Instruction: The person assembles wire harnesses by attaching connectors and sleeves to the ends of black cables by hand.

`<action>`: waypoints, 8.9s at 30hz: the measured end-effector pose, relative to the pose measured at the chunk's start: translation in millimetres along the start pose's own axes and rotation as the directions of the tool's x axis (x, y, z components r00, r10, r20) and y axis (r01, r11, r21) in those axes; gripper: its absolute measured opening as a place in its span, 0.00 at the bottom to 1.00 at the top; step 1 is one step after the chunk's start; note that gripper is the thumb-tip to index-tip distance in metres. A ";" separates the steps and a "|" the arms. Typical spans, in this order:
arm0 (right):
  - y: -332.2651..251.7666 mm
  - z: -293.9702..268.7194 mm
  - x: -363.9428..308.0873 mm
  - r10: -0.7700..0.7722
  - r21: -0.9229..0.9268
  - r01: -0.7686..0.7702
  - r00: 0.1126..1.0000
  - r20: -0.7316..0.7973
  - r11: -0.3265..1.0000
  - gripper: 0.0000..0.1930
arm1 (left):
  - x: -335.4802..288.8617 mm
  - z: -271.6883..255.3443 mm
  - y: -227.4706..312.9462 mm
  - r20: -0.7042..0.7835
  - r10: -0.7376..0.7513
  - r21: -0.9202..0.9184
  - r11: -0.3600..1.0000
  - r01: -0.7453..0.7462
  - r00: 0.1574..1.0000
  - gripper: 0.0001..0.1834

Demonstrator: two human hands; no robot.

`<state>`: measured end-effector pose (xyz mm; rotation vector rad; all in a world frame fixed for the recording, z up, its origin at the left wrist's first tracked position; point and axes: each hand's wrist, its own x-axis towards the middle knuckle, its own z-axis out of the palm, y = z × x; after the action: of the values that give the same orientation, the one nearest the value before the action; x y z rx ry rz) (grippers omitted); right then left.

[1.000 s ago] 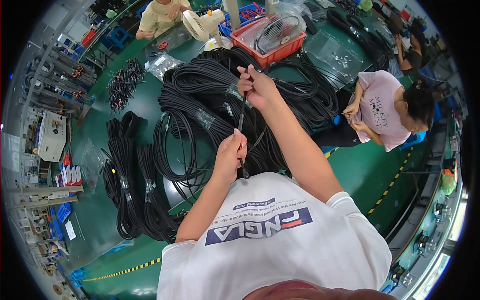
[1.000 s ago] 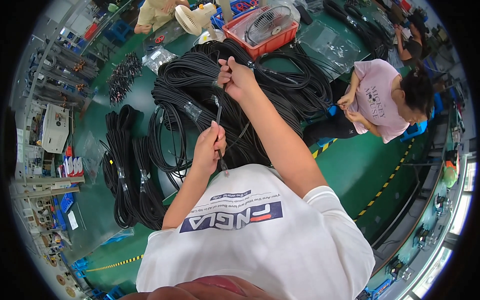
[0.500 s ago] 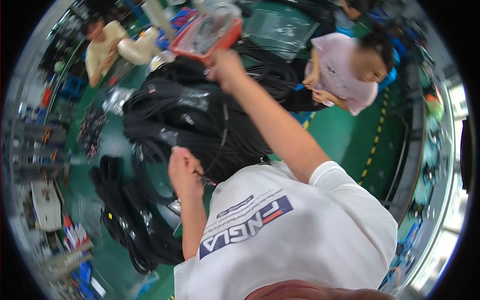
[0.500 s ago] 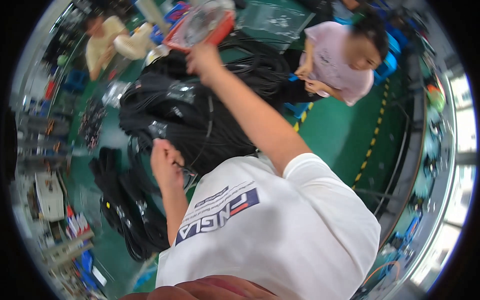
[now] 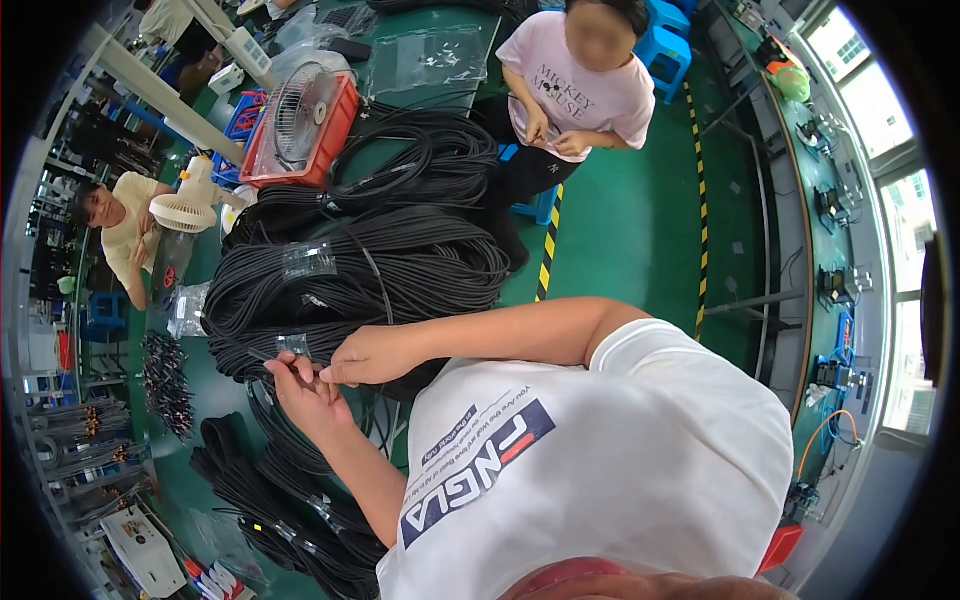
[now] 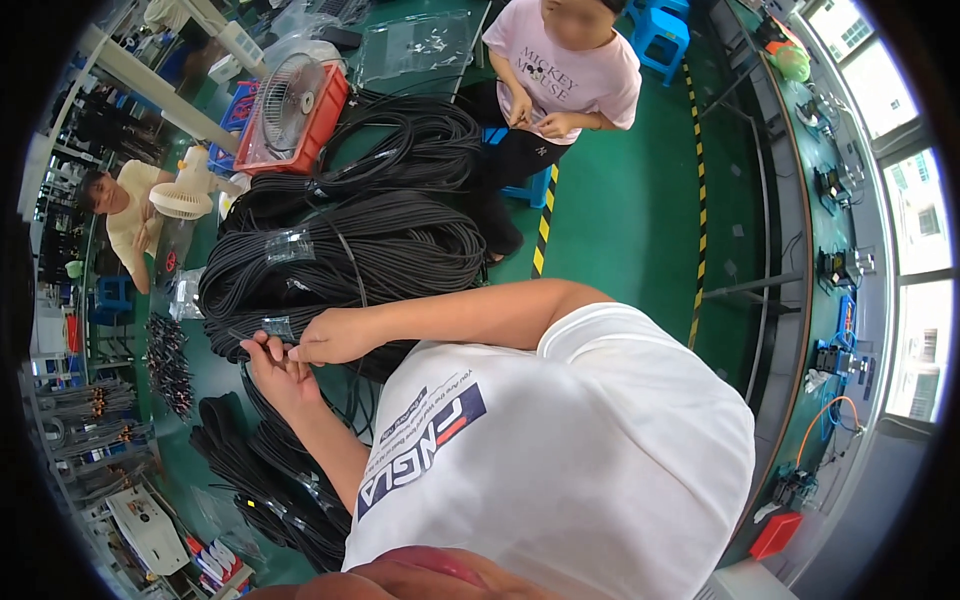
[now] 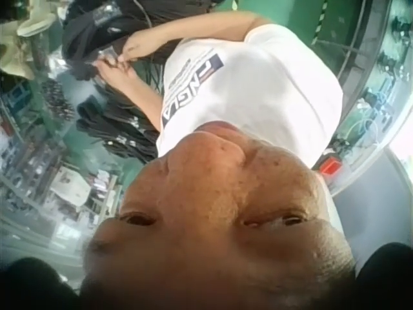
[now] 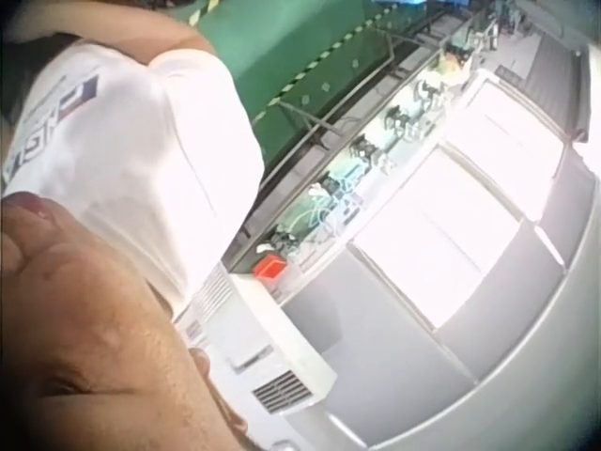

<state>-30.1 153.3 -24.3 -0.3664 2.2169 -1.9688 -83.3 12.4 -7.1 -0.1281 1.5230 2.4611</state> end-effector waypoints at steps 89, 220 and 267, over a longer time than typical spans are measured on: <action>62.2 120.3 151.4 0.480 0.365 -0.762 0.629 0.612 0.534 0.20 | -4.2 -162.2 14.4 -0.099 0.233 0.945 0.325 0.018 0.967 0.07; 192.5 70.4 760.1 0.319 0.320 -0.660 0.658 0.682 0.680 0.16 | 17.9 -279.3 -167.0 -0.274 0.583 0.961 0.152 0.229 0.765 0.14; 33.2 -81.9 -0.8 0.145 0.038 -0.157 0.764 -0.629 0.987 0.11 | -25.0 -225.8 -45.6 -0.089 -0.108 0.425 0.895 0.136 0.990 0.19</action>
<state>-54.4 235.1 -47.0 0.5582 2.5130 -2.2035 -59.7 -173.4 -143.7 -0.2139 1.9794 1.9844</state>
